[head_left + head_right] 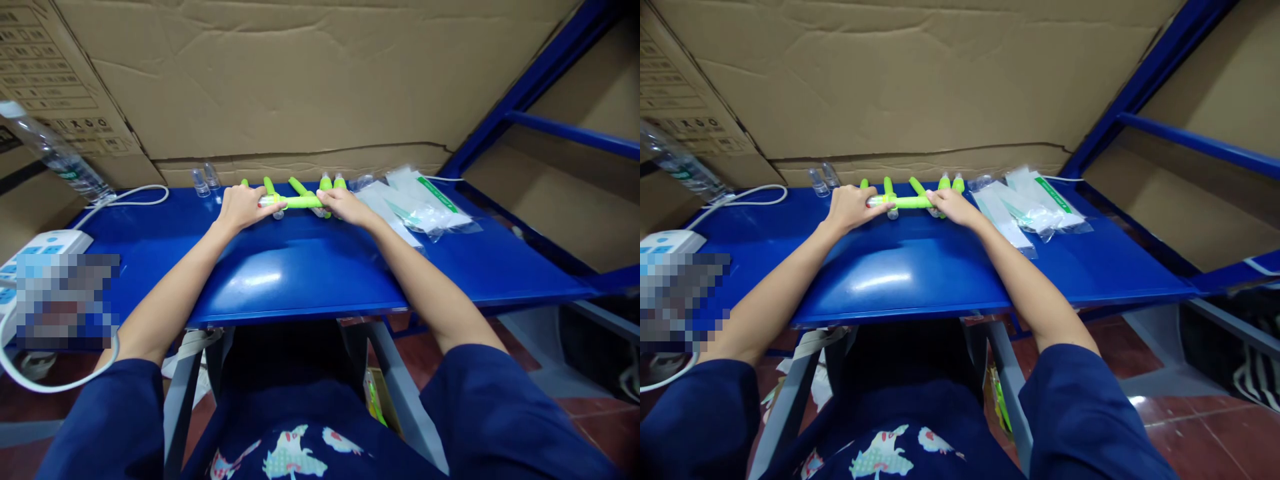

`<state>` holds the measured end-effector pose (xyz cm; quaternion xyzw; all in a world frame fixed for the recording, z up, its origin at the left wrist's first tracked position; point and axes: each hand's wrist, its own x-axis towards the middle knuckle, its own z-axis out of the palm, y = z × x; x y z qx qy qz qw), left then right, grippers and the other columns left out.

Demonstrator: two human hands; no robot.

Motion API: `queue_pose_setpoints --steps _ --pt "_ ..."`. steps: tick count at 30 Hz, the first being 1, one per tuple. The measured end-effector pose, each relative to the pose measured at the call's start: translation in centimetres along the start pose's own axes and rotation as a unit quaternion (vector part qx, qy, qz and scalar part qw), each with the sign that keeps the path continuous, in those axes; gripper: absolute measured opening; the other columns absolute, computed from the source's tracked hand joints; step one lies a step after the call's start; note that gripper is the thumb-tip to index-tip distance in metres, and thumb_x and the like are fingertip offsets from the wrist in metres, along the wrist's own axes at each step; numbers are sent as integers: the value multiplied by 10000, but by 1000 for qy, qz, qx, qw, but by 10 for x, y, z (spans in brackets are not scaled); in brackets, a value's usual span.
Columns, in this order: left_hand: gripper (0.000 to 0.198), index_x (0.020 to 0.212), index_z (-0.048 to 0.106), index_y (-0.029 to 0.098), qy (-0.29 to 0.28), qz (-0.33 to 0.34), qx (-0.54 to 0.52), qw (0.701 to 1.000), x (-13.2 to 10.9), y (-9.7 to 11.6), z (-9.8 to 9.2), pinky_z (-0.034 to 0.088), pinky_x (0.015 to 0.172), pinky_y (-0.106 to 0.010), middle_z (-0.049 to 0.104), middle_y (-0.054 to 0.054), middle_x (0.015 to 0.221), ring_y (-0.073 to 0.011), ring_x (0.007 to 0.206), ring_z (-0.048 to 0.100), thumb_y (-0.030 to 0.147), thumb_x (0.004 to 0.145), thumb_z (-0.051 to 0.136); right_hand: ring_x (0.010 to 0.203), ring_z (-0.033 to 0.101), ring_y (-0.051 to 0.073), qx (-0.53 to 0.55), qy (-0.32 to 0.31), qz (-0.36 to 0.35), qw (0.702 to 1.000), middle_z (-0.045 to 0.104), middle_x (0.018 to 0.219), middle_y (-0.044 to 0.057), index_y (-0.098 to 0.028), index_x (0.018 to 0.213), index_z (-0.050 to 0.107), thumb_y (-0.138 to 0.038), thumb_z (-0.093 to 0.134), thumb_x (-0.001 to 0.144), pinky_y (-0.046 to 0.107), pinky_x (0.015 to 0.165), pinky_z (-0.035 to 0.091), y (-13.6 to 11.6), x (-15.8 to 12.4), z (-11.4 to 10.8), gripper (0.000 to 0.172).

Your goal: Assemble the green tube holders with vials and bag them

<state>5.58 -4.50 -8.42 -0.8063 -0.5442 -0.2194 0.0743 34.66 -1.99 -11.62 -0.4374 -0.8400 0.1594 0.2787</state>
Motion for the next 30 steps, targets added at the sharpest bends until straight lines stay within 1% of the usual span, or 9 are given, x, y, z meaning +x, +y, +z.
queue_pose_setpoints --steps 4,7,9,12,16,19,24,28,30 --pt "660 951 800 195 19 -23 -27 999 1 -1 0 475 824 -404 723 -136 794 -381 973 694 827 818 666 880 686 325 -43 78 -9 996 715 883 130 -221 955 680 -861 227 1012 527 862 575 -4 0 7 786" --pt "651 767 744 206 33 -57 -113 991 5 -4 2 467 772 -367 670 -96 672 -310 853 679 834 865 601 1049 688 322 -98 162 -47 981 716 1241 156 -223 1308 645 -718 339 1073 528 993 555 -18 -2 8 628" --pt "723 599 633 212 4 -66 -178 982 7 -4 3 442 717 -350 599 -69 568 -242 698 634 834 935 485 1033 685 303 -111 171 -67 977 692 1301 161 -228 1370 615 -628 409 1088 501 993 557 -25 -4 6 531" --pt "795 481 471 224 -40 -64 -229 970 7 -2 1 400 649 -337 542 -57 489 -181 551 551 789 1016 314 1009 677 307 -127 181 -91 971 713 1212 163 -212 1269 648 -535 435 1093 475 948 555 -29 -7 2 425" --pt "761 478 405 230 -31 -52 -180 982 5 1 -1 321 600 -321 455 -34 446 -160 503 471 740 1036 313 935 673 308 -170 162 -103 966 738 1058 161 -191 1116 673 -493 434 1078 431 866 525 -28 -8 0 387" --pt "747 509 494 221 -21 -43 -123 991 4 2 -3 302 610 -326 462 -43 467 -184 538 496 694 1051 293 848 657 292 -190 146 -93 966 733 962 147 -183 1037 678 -496 420 1066 397 787 481 -30 -9 -1 407" --pt "771 811 802 186 -19 -47 -42 998 1 9 -9 354 667 -336 701 -122 685 -275 775 673 674 1052 256 716 597 233 -134 99 -18 986 655 757 67 -204 875 661 -550 389 1079 355 719 434 -31 -7 -4 485" --pt "830 1017 853 164 -26 -50 20 998 -3 15 -12 409 720 -352 787 -188 877 -340 926 719 714 1041 232 680 593 215 -6 -23 36 999 646 709 67 -194 773 660 -666 318 1095 361 715 478 -21 -4 -4 666" --pt "811 1022 852 163 -27 -57 25 998 -3 17 -11 411 717 -351 793 -195 903 -346 933 719 711 1040 254 709 614 233 3 -21 49 999 671 744 84 -187 819 693 -703 310 1088 379 728 502 -19 -3 -1 696"
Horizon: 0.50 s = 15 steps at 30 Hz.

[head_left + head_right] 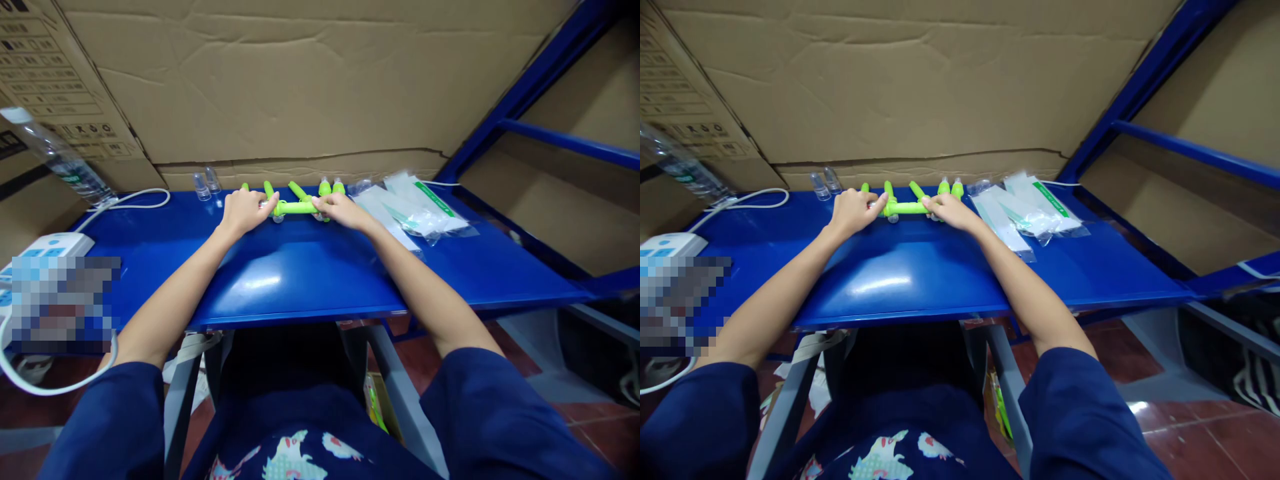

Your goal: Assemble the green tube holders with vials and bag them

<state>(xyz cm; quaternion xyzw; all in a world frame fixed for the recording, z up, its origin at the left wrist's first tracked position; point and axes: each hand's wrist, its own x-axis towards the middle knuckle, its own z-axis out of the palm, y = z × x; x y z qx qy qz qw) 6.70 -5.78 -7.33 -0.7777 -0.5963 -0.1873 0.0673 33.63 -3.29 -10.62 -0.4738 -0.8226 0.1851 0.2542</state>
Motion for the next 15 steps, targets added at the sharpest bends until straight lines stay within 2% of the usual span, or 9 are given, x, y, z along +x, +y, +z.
queue_pose_setpoints --steps 2,4,7,9,11,15 --pt "757 960 843 167 2 -12 -22 1000 2 -1 1 397 698 -339 786 -177 868 -331 908 712 691 1041 302 798 650 260 -41 68 -21 997 703 845 99 -186 966 723 -686 314 1096 406 795 523 -3 0 4 659" --pt "708 808 798 165 -8 -27 -71 997 5 -4 2 379 676 -328 748 -144 759 -293 827 691 654 1047 346 926 673 278 -94 138 -69 984 721 1015 121 -194 1150 712 -644 319 1111 421 876 527 -9 -2 7 599" --pt "676 592 637 176 -60 -48 -188 979 9 -8 3 384 657 -313 633 -83 580 -212 641 612 585 1066 382 1012 670 278 -153 172 -120 966 701 1188 151 -202 1283 675 -620 360 1113 405 903 524 -20 -7 8 551" --pt "661 545 568 188 -97 -51 -253 961 9 -8 4 401 658 -303 577 -51 526 -173 557 554 534 1078 387 987 667 276 -196 182 -125 955 705 1163 156 -197 1252 687 -636 395 1102 386 866 514 -23 -9 7 548" --pt "648 524 528 198 -104 -40 -270 956 8 -5 3 397 658 -301 552 -37 512 -158 529 523 498 1082 393 946 668 273 -241 195 -121 943 720 1083 152 -184 1157 713 -660 407 1091 360 809 485 -23 -9 5 570" --pt "665 492 453 218 -41 1 -206 978 3 4 1 305 623 -316 460 -21 484 -159 530 459 542 1071 414 791 648 236 -292 219 -89 927 718 857 117 -172 931 723 -712 366 1078 318 651 343 -18 -9 4 664"
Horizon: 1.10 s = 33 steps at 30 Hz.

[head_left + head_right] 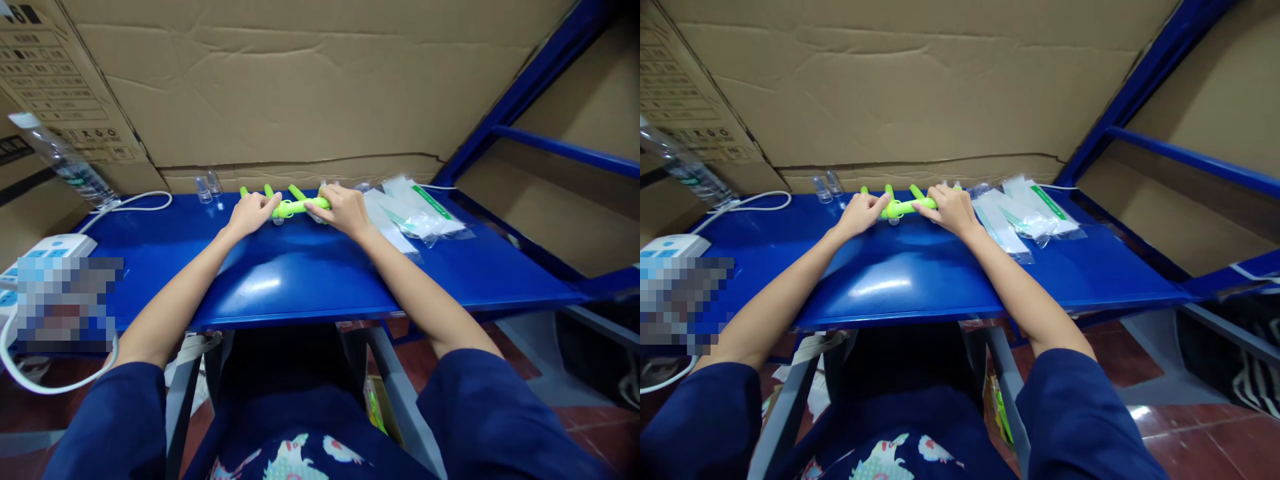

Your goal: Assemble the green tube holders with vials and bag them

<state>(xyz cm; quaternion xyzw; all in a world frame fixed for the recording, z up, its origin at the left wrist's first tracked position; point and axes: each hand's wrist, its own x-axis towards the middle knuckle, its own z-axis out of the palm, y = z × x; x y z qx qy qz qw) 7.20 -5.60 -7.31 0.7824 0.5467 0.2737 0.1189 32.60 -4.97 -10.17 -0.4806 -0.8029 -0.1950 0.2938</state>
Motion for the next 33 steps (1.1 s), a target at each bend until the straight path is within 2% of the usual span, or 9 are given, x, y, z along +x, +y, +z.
queue_pose_setpoints --steps 3,7,11,13,16,18,21,26,33 --pt "685 535 574 205 35 24 37 998 -3 6 2 270 615 -327 459 -31 489 -180 560 491 598 1066 392 710 612 207 6 8 26 1000 696 769 98 -182 825 702 -726 317 1077 324 612 267 -1 1 -3 713" --pt "691 781 805 190 67 36 80 994 -7 10 1 337 660 -325 653 -85 602 -237 734 657 624 1071 351 628 539 177 72 1 67 995 622 655 66 -196 678 620 -742 324 1062 329 617 265 -8 5 -13 731" --pt "696 909 852 184 92 32 154 983 -11 13 1 387 712 -340 764 -141 773 -286 878 711 655 1057 363 544 436 138 165 -71 103 978 449 503 5 -201 561 528 -725 388 1052 319 625 295 -9 8 -18 731" --pt "694 921 851 177 90 25 169 981 -11 14 2 400 730 -350 774 -156 814 -305 908 713 661 1052 371 538 430 133 181 -96 112 972 421 487 -3 -200 543 520 -710 394 1057 313 636 320 -8 8 -15 735" --pt "686 892 837 184 76 11 146 986 -9 13 2 418 749 -359 760 -145 793 -312 915 703 665 1050 374 609 517 164 150 -83 105 980 548 594 28 -194 637 622 -676 363 1080 313 666 366 -9 5 -8 704" --pt "672 817 810 188 61 -4 111 992 -6 10 2 429 758 -358 725 -124 730 -300 884 693 660 1046 390 738 610 212 114 -48 79 989 672 782 77 -195 813 715 -626 320 1107 330 713 414 -12 3 -5 655" --pt "679 670 723 177 17 -28 41 999 -2 4 1 443 746 -347 631 -90 600 -251 741 657 633 1053 396 943 668 275 73 -13 28 997 728 995 134 -209 1021 745 -543 243 1137 376 816 468 -17 1 -4 614" --pt "722 534 587 186 -55 -13 -55 997 1 -1 -3 495 761 -370 553 -54 503 -168 531 526 632 1054 357 926 677 295 29 -28 -4 999 733 922 162 -188 958 734 -565 217 1133 392 809 452 -23 0 -9 664" --pt "734 620 705 193 -21 16 48 999 -2 6 1 502 866 -424 619 -102 559 -292 748 693 625 1064 312 843 715 307 12 -81 54 995 760 850 166 -165 875 754 -567 235 1130 361 712 396 -26 1 -11 705"
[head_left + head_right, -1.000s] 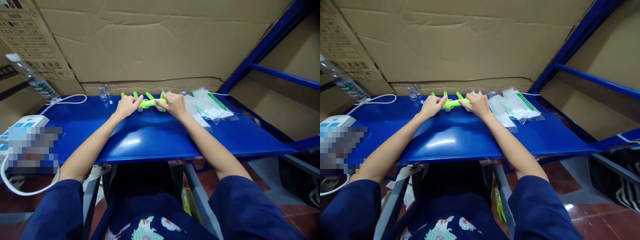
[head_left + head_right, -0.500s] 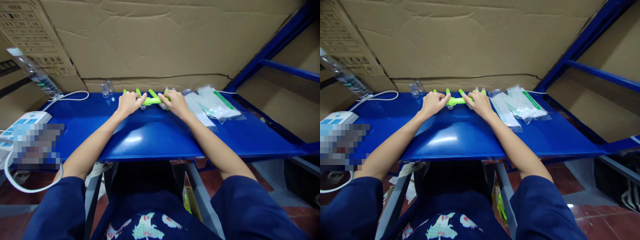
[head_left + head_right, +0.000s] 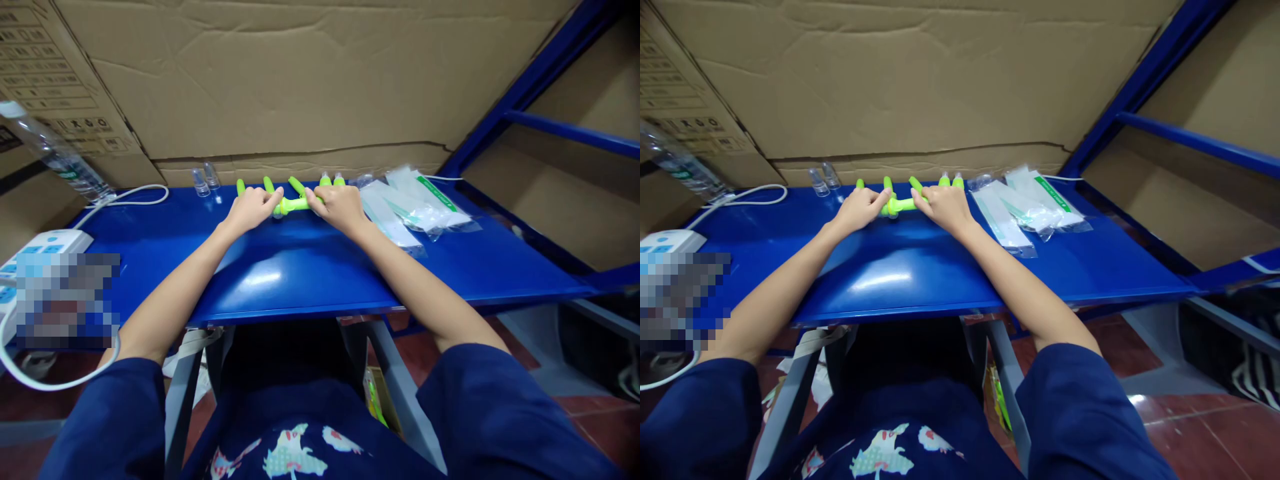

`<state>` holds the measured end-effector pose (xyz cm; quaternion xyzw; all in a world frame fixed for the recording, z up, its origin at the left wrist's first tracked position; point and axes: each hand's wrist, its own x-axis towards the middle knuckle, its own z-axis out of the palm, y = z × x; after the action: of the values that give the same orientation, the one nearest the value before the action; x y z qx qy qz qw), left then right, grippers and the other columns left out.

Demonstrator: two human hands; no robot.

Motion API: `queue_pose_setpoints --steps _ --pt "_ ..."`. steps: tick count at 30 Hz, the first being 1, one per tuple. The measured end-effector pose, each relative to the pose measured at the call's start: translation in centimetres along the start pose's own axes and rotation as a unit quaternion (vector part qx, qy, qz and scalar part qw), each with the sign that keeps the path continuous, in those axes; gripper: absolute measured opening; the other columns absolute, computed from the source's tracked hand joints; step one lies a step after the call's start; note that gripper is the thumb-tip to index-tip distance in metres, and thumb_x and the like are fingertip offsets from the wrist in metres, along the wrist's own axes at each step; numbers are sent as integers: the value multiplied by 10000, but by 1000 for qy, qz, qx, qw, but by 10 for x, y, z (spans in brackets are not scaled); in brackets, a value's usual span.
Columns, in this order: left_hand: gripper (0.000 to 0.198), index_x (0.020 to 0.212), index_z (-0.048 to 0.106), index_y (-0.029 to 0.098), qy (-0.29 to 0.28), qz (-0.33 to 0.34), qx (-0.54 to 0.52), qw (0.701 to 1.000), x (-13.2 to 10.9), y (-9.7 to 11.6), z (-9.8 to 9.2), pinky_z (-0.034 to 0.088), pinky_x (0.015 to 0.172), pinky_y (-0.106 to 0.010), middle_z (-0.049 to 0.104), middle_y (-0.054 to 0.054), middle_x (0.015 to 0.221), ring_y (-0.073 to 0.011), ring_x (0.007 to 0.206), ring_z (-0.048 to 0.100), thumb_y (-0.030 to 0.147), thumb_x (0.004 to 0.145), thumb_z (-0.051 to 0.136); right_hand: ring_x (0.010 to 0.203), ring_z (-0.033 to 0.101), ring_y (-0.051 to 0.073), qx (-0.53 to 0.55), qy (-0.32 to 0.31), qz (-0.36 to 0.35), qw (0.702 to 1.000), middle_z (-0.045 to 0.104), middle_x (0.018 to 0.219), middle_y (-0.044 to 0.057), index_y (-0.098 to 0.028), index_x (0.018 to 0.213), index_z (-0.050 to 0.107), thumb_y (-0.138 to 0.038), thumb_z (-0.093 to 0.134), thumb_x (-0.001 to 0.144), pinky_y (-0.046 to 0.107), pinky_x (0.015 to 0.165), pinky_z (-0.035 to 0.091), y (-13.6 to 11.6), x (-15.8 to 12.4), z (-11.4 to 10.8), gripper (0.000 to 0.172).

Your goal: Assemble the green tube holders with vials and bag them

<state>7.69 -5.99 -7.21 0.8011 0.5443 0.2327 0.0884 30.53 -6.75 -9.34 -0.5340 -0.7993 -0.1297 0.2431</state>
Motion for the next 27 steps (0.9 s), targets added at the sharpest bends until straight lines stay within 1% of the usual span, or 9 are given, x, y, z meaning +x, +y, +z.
queue_pose_setpoints --steps 2,5,7,9,13,16,20,23,27 --pt "711 703 769 186 23 -6 28 999 -2 4 1 494 868 -416 680 -120 633 -322 839 726 604 1069 325 809 709 305 8 5 5 1000 752 806 157 -168 828 752 -553 246 1129 369 711 404 2 1 2 704" --pt "686 858 842 184 47 -3 58 997 -6 9 1 482 871 -399 746 -134 724 -343 942 740 595 1071 336 725 674 288 39 16 1 999 689 663 118 -185 795 758 -576 241 1124 375 699 419 8 3 6 727" --pt "688 931 861 185 58 0 74 996 -8 11 0 475 861 -388 767 -140 754 -346 976 737 616 1067 342 681 648 271 68 16 -4 998 623 579 87 -198 785 761 -614 245 1118 368 693 427 11 4 8 741" --pt "690 970 868 184 64 -1 86 994 -9 13 -1 467 843 -382 780 -148 783 -347 982 736 629 1065 350 671 638 262 83 11 -5 997 600 567 75 -205 782 756 -634 250 1115 364 692 433 13 4 9 742" --pt "672 992 868 186 72 -16 110 991 -9 12 -3 445 801 -376 799 -160 856 -343 976 733 634 1059 371 763 673 270 83 -6 -4 997 705 744 98 -202 856 743 -635 253 1120 360 710 449 14 4 9 706" --pt "661 987 858 190 75 -24 121 990 -7 7 -5 431 784 -368 799 -162 877 -339 978 719 642 1053 380 875 703 296 86 -24 -34 995 765 919 119 -201 990 742 -687 367 1092 356 727 470 14 3 9 622" --pt "660 988 850 183 52 -26 121 991 -5 3 -6 420 784 -365 798 -163 892 -339 977 698 634 1053 373 940 717 334 84 -46 -53 994 782 987 153 -198 1064 746 -749 501 1030 373 746 494 13 1 10 604" --pt "662 989 858 184 38 -11 118 992 -5 3 -5 418 786 -362 798 -158 878 -326 951 700 608 1063 355 887 715 329 99 -53 -34 993 768 897 143 -201 988 762 -794 499 1005 386 751 493 14 1 7 648" --pt "693 953 861 170 53 8 141 989 -7 7 -2 416 776 -363 788 -170 846 -325 933 716 597 1069 327 760 673 280 148 -81 -17 986 661 675 72 -201 861 762 -846 493 972 379 750 479 17 3 0 708"
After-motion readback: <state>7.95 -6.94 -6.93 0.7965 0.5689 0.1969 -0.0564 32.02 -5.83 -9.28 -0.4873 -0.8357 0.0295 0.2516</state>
